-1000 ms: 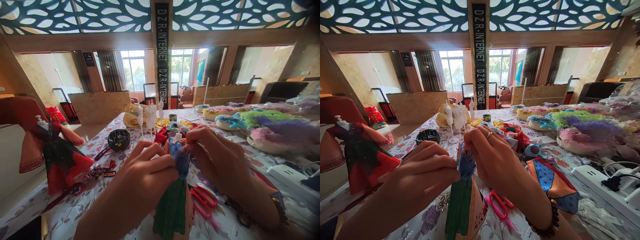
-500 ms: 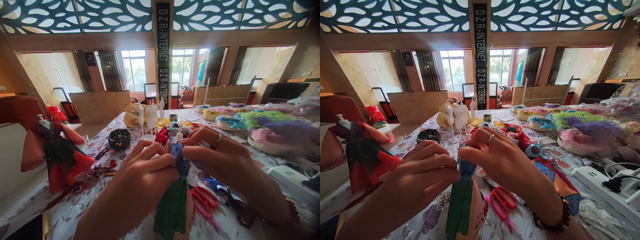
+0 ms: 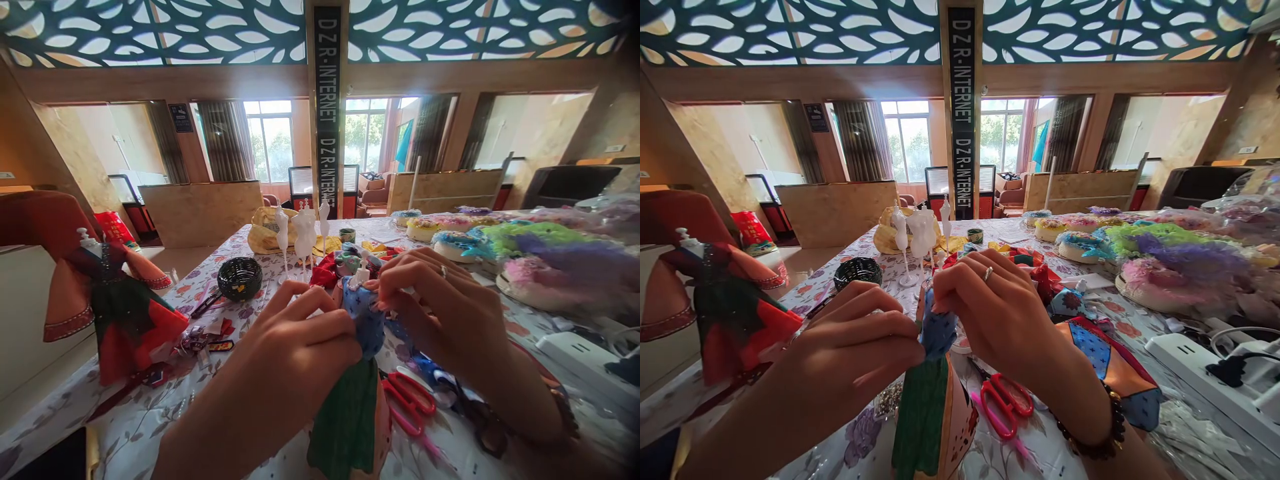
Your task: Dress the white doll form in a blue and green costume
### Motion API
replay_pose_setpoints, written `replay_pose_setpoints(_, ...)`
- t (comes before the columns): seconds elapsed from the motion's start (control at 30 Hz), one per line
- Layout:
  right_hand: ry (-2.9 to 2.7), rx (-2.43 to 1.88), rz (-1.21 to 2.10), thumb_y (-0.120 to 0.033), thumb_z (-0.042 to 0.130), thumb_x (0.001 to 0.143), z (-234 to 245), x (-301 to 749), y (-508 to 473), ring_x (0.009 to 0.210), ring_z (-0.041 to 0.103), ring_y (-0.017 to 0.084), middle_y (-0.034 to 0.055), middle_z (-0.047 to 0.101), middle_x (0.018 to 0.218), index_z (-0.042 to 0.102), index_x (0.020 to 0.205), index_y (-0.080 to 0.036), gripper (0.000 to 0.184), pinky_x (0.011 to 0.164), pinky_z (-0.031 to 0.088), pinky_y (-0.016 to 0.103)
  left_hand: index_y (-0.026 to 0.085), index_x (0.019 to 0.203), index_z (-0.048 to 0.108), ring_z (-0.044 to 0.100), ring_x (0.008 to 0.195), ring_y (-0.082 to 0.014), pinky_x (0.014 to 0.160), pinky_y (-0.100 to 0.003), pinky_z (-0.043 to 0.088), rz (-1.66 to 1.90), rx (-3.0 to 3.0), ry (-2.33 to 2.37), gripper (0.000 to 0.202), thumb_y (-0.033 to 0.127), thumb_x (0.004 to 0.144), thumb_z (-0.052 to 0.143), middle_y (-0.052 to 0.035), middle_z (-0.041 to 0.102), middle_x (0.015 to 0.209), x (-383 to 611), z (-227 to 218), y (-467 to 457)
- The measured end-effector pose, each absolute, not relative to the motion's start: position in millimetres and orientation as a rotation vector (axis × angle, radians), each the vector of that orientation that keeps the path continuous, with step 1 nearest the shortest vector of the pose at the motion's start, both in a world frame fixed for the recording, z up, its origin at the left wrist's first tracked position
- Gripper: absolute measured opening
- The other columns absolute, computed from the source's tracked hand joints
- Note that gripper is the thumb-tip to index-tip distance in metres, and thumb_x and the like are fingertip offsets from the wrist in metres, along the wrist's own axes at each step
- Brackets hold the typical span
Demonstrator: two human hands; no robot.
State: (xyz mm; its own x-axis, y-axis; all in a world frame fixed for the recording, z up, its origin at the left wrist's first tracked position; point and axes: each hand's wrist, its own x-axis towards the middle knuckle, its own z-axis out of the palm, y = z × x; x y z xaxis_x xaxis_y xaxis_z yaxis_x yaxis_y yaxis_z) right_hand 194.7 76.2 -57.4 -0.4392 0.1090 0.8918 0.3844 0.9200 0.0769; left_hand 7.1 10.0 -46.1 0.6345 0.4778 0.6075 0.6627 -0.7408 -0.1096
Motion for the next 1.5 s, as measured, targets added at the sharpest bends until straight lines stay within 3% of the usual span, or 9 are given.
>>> replay_pose_setpoints(0.13, -2.042, -0.37, -0.354, -0.002, 0.047, 0.087, -58, 196, 78, 0.073, 0.052, 0.012, -0.0002, 0.058, 0.076, 0.049, 0.083, -0.018, 0.017, 0.069, 0.043, 0.027, 0.017, 0.077, 0.063, 0.048, 0.079, -0.0125, 0.082, -0.029, 0.037, -0.791, -2.528, -0.921, 0.015, 0.017, 0.089, 0.054, 0.0029, 0.062, 0.08, 6, -46, 10)
replay_pose_setpoints(0.33, -2.137, -0.258, -0.362, -0.008, 0.06, 0.083, -55, 205, 80, 0.078, 0.055, 0.015, 0.0002, 0.06, 0.081, 0.058, 0.092, -0.024, 0.018, 0.07, 0.045, 0.031, 0.017, 0.076, 0.062, 0.047, 0.079, -0.0118, 0.082, -0.028, 0.036, -0.832, -2.529, -0.917, 0.013, 0.013, 0.087, 0.057, 0.0037, 0.06, 0.079, 5, -48, 10)
replay_pose_setpoints(0.53, -2.124, -0.305, -0.414, -0.003, 0.058, 0.082, -54, 205, 77, 0.077, 0.055, 0.016, 0.0001, 0.062, 0.081, 0.06, 0.087, -0.025, 0.023, 0.07, 0.044, 0.033, 0.017, 0.077, 0.061, 0.049, 0.083, -0.0121, 0.085, -0.028, 0.035, -0.826, -2.53, -0.931, 0.011, 0.013, 0.086, 0.058, 0.0041, 0.062, 0.083, 7, -46, 11)
replay_pose_setpoints(0.73, -2.066, -0.368, -0.535, -0.002, 0.056, 0.083, -53, 199, 74, 0.068, 0.052, 0.013, -0.001, 0.056, 0.068, 0.054, 0.077, -0.019, 0.019, 0.065, 0.041, 0.03, 0.018, 0.075, 0.062, 0.049, 0.081, -0.0116, 0.085, -0.028, 0.035, -0.851, -2.515, -0.904, 0.014, 0.015, 0.087, 0.057, 0.0045, 0.062, 0.079, 8, -48, 13)
replay_pose_setpoints(1.03, -2.03, -0.428, -0.565, -0.001, 0.047, 0.085, -55, 194, 75, 0.067, 0.049, 0.014, 0.0003, 0.054, 0.07, 0.046, 0.077, -0.018, 0.019, 0.064, 0.04, 0.029, 0.018, 0.075, 0.062, 0.048, 0.08, -0.0115, 0.085, -0.029, 0.035, -0.843, -2.525, -0.905, 0.015, 0.016, 0.088, 0.056, 0.0044, 0.062, 0.08, 7, -49, 13)
replay_pose_setpoints(1.2, -2.14, -0.352, -0.483, -0.005, 0.052, 0.085, -54, 201, 77, 0.075, 0.053, 0.016, 0.0014, 0.058, 0.078, 0.052, 0.088, -0.021, 0.016, 0.067, 0.042, 0.031, 0.019, 0.077, 0.062, 0.05, 0.082, -0.0121, 0.085, -0.03, 0.037, -0.808, -2.512, -0.918, 0.014, 0.015, 0.089, 0.055, 0.0037, 0.063, 0.081, 5, -49, 12)
replay_pose_setpoints(1.3, -2.184, -0.274, -0.472, -0.004, 0.056, 0.082, -54, 206, 81, 0.085, 0.055, 0.018, 0.0011, 0.061, 0.087, 0.055, 0.094, -0.026, 0.025, 0.071, 0.043, 0.032, 0.019, 0.078, 0.063, 0.051, 0.08, -0.0122, 0.083, -0.03, 0.039, -0.815, -2.499, -0.898, 0.014, 0.017, 0.089, 0.055, 0.0026, 0.063, 0.082, 4, -48, 13)
replay_pose_setpoints(1.5, -2.128, -0.311, -0.448, -0.001, 0.057, 0.08, -56, 203, 80, 0.078, 0.054, 0.015, -0.0011, 0.058, 0.08, 0.058, 0.086, -0.026, 0.026, 0.072, 0.043, 0.031, 0.019, 0.076, 0.063, 0.051, 0.081, -0.0126, 0.085, -0.029, 0.04, -0.824, -2.517, -0.908, 0.015, 0.016, 0.088, 0.055, 0.0032, 0.063, 0.079, 5, -47, 13)
